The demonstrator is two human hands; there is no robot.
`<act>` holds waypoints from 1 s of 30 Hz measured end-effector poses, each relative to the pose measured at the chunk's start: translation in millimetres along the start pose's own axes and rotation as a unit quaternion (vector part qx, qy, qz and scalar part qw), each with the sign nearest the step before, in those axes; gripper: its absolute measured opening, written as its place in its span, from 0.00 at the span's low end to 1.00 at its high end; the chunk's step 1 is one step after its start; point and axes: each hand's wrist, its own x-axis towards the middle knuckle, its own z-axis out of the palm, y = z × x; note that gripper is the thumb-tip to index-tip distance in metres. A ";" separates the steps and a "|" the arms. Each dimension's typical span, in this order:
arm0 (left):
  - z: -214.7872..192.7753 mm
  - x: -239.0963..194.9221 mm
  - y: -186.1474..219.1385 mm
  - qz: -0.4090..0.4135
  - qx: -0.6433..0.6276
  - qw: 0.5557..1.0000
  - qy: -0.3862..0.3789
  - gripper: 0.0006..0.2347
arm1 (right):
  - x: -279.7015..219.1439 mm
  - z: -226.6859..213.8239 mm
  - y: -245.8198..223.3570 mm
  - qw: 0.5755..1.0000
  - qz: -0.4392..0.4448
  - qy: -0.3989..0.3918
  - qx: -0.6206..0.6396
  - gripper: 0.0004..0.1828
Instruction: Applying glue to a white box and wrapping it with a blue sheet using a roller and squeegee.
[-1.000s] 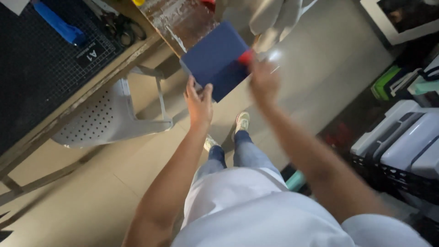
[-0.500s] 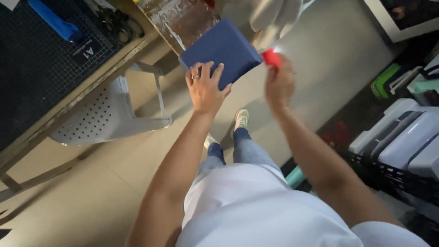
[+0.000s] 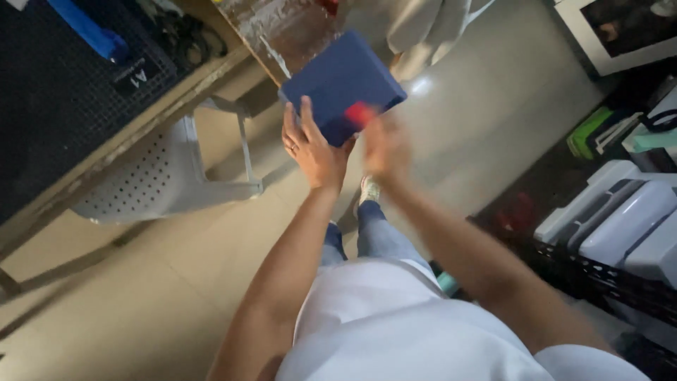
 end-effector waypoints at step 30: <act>38.0 -42.2 -20.1 -0.220 -0.234 0.946 0.052 0.49 | 24.8 -43.4 -9.7 0.995 -0.074 -0.035 0.049 0.13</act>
